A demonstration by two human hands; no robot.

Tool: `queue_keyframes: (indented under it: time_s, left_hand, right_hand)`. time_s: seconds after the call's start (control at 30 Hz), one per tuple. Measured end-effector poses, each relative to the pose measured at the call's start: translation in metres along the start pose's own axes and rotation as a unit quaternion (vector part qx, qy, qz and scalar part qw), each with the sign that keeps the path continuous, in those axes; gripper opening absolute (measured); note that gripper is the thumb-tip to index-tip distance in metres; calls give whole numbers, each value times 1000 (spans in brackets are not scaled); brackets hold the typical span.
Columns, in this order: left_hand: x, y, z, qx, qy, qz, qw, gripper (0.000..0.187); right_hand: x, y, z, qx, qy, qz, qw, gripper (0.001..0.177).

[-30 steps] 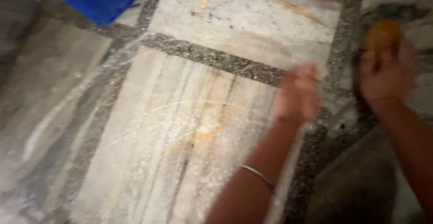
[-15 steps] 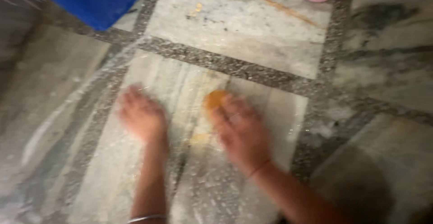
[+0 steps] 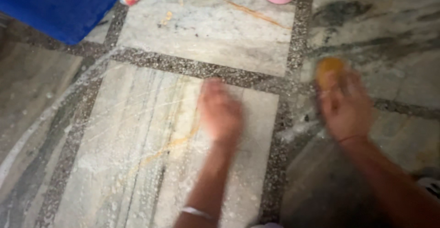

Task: The person scrubs a marble floor using a wooden brush and soapy water, moving across different tiles and focusing on the grout lines and edges.

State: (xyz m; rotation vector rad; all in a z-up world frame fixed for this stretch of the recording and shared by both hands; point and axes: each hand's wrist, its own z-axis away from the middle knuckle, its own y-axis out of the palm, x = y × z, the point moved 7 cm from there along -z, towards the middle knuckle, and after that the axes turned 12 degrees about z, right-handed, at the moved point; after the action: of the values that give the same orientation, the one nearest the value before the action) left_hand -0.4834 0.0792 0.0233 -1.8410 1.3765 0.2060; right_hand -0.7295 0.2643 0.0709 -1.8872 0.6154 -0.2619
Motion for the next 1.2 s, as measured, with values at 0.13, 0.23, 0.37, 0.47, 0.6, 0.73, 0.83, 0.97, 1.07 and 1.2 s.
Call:
queue_keyframes:
  time_s: [0.13,0.23,0.37,0.47,0.6,0.73,0.83,0.97,1.07,1.2]
  left_hand:
    - [-145,131,61,374,138,-151,905,56]
    - [-178,121,59,320,155,37,934,59]
    - [-100,110,22,327,29,50,943,47]
    - [6,81,-22,314,44,-239,918,47]
    - [90,45,-74,502,-133,-223,825,50]
    - [50,2,-91,742,-65,-366,558,44]
    - [-20,20,-66,736,-46,-318,596,51]
    - [-78,49,3,677,-205,-248,662,70]
    - [-107,60,33,546,-246,-287,748,90]
    - [-156,68,56,238,-262,-261,898,74]
  right_hand:
    - [-105,24,10,-1,77,53,996,49]
    - [-109,37,0,-8,71,83,994,48]
    - [-19,26,-20,-11,-5,-2,1000,45]
    - [67,4,-26,-12,-140,-104,985,49]
    - [80,3,-57,56,-324,-120,937,60]
    - [38,23,-91,185,-482,10,856,67]
    - [-12,21,-88,321,-500,86,800,74]
    - [-39,18,-86,463,-483,131,732,95]
    - [-44,20,-87,468,-489,42,735,89]
    - [-40,13,-87,298,-427,-175,836,67]
